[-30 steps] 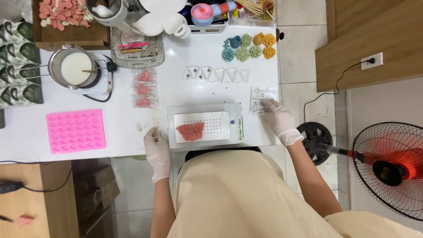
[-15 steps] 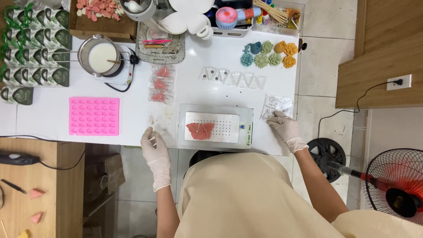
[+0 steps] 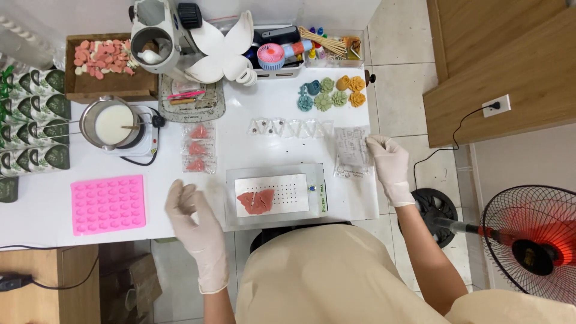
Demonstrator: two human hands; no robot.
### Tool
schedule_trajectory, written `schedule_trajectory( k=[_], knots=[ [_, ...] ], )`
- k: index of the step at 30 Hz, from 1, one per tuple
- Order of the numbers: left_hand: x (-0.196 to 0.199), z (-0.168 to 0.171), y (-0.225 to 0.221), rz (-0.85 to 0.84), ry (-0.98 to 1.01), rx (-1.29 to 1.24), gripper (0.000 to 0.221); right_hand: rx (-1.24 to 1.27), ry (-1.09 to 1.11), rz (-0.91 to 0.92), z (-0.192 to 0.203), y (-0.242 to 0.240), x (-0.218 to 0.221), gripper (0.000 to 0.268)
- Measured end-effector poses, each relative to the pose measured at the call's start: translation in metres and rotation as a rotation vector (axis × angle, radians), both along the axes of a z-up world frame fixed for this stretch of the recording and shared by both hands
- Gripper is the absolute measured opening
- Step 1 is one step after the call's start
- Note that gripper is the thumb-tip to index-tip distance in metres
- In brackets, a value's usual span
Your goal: The recorder is packaging individual small pink leaf-shaped candles into small plastic bags and adding instructional/label cards into each bag.
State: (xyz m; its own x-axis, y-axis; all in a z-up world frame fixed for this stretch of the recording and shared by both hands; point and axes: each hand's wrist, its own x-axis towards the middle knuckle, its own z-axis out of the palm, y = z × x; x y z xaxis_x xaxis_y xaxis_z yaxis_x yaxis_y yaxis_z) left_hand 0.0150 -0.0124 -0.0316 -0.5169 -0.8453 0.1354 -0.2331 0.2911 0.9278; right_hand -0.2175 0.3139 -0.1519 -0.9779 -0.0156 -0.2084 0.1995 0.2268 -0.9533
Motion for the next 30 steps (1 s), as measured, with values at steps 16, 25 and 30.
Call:
schedule_trajectory(
  k=[16, 25, 30],
  knots=[
    [-0.029, -0.006, 0.119, -0.250, 0.252, 1.061, 0.029, 0.255, 0.536, 0.532, 0.148, -0.098, 0.103, 0.021],
    [-0.016, -0.020, 0.136, -0.452, 0.175, 1.012, 0.025, -0.149, -0.523, 0.194, 0.098, -0.048, 0.105, 0.029],
    [-0.011, -0.039, 0.139, -0.520, 0.294, 1.157, 0.027, -0.365, -0.652, 0.131, 0.091, -0.035, 0.113, 0.027]
  ],
)
